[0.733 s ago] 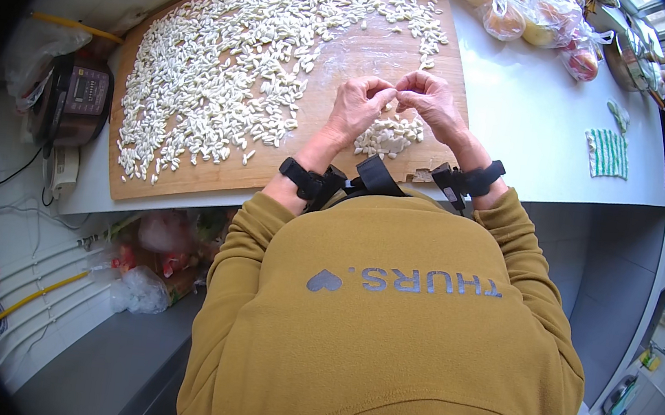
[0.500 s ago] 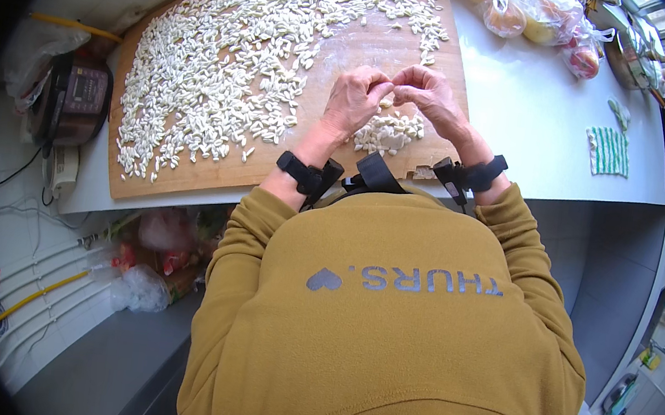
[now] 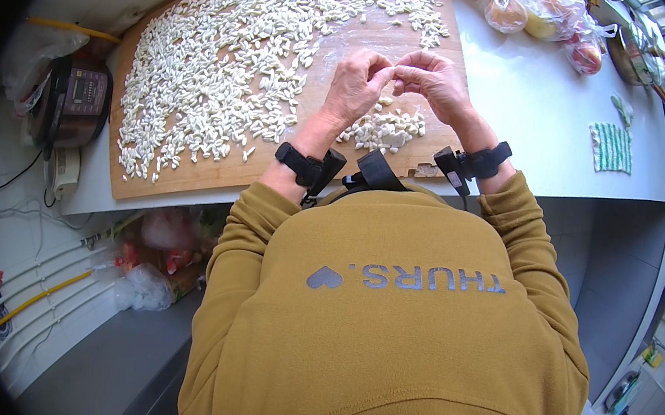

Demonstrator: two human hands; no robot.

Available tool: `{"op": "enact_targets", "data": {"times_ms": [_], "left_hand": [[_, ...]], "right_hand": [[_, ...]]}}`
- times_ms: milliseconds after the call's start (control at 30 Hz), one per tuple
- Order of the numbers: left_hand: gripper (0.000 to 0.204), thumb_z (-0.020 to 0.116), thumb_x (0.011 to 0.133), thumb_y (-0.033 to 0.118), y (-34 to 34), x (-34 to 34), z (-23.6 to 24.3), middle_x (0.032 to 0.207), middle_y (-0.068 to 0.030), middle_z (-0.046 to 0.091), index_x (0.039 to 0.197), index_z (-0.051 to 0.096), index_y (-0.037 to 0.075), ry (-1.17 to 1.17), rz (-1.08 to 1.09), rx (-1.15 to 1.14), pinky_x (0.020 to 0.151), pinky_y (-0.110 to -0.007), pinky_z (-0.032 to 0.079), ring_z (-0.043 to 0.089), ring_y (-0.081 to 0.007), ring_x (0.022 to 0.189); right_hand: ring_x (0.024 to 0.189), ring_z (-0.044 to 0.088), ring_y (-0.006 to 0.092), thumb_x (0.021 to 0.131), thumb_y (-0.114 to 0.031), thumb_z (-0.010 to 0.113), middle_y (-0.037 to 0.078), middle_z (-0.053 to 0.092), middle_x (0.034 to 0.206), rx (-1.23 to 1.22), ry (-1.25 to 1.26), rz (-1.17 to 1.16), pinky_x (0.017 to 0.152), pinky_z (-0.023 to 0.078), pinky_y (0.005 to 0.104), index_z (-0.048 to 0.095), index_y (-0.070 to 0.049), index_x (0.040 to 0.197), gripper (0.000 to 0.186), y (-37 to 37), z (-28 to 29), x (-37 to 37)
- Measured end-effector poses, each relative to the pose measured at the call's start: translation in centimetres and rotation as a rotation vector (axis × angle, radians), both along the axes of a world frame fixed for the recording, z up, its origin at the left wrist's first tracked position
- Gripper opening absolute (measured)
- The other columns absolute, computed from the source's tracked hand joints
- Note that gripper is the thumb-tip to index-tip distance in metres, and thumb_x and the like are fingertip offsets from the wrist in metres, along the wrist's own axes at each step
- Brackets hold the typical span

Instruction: The person repeatedly picks up pumpkin seeds from a wooden board, removes the outer shell by hand, and places the shelled seeds back on the board. The process continues with a steady accumulation of shelled seeds.

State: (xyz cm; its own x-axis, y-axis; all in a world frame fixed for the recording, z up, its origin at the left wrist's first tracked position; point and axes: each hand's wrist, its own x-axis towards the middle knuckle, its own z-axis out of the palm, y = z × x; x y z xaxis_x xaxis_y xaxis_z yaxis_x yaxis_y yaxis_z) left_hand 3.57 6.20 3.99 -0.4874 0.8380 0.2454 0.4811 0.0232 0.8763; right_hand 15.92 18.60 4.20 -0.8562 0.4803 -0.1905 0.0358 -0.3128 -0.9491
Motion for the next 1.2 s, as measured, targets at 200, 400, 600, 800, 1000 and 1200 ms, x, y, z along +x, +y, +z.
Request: {"op": "enact_targets", "data": {"times_ms": [200, 400, 600, 800, 1000, 1200], "left_hand": [[0.014, 0.061, 0.083, 0.012, 0.1, -1.4, -2.4, 0.076, -0.018, 0.06, 0.081, 0.059, -0.001, 0.216, 0.05, -0.073, 0.066, -0.04, 0.048, 0.061, -0.0324, 0.071], [0.013, 0.067, 0.076, 0.014, -0.9, -5.8, -3.9, 0.081, -0.0153, 0.067, 0.082, 0.069, 0.003, 0.265, 0.056, -0.374, 0.07, -0.034, 0.05, 0.066, -0.0252, 0.077], [0.017, 0.074, 0.069, 0.02, 0.7, -7.0, -4.0, 0.076, -0.013, 0.068, 0.077, 0.071, 0.006, 0.243, 0.119, -0.616, 0.069, -0.034, 0.051, 0.066, -0.0228, 0.073], [0.016, 0.077, 0.065, 0.019, 1.8, -7.9, -4.6, 0.072, -0.0117, 0.068, 0.073, 0.069, 0.007, 0.244, 0.176, -0.625, 0.068, -0.034, 0.053, 0.067, -0.0231, 0.071], [0.009, 0.07, 0.068, 0.011, 2.9, -8.8, -5.0, 0.073, -0.0111, 0.069, 0.077, 0.071, 0.007, 0.319, 0.121, -0.613, 0.068, -0.031, 0.053, 0.067, -0.0207, 0.071], [0.031, 0.046, 0.074, -0.007, 3.7, -9.2, -6.8, 0.087, -0.0114, 0.07, 0.09, 0.07, 0.004, 0.202, 0.261, -0.114, 0.076, -0.028, 0.052, 0.067, -0.0176, 0.081]], "right_hand": [[0.069, 0.062, 0.0124, 0.084, -0.007, 0.066, 0.006, 0.065, 0.082, 0.277, 0.005, 0.229, 0.067, 0.053, 0.0259, 0.065, 0.001, 0.092, 0.012, 0.0, -0.1, -0.4], [0.073, 0.061, 0.0145, 0.079, -0.003, 0.067, 0.006, 0.063, 0.081, 0.689, -0.167, 0.118, 0.067, 0.051, 0.0276, 0.068, -0.002, 0.087, 0.008, 1.9, -2.7, -2.5], [0.079, 0.06, 0.027, 0.069, -0.015, 0.075, 0.01, 0.062, 0.081, 1.243, -0.478, 0.048, 0.073, 0.045, 0.0365, 0.063, -0.007, 0.075, 0.016, 2.4, -5.0, -5.0], [0.081, 0.062, 0.0258, 0.067, -0.023, 0.078, 0.01, 0.065, 0.08, 1.264, -0.572, 0.012, 0.079, 0.04, 0.0388, 0.063, -0.01, 0.072, 0.021, 3.4, -4.6, -5.8], [0.084, 0.064, 0.0232, 0.071, -0.01, 0.071, 0.012, 0.067, 0.084, 1.013, -0.523, -0.048, 0.074, 0.049, 0.035, 0.069, -0.01, 0.083, 0.012, 4.4, -5.8, -6.8], [0.084, 0.065, 0.0271, 0.077, 0.007, 0.05, 0.017, 0.067, 0.09, 1.131, 0.023, -0.305, 0.078, 0.052, 0.0336, 0.065, 0.001, 0.106, 0.033, 4.7, -5.6, -4.8]]}}
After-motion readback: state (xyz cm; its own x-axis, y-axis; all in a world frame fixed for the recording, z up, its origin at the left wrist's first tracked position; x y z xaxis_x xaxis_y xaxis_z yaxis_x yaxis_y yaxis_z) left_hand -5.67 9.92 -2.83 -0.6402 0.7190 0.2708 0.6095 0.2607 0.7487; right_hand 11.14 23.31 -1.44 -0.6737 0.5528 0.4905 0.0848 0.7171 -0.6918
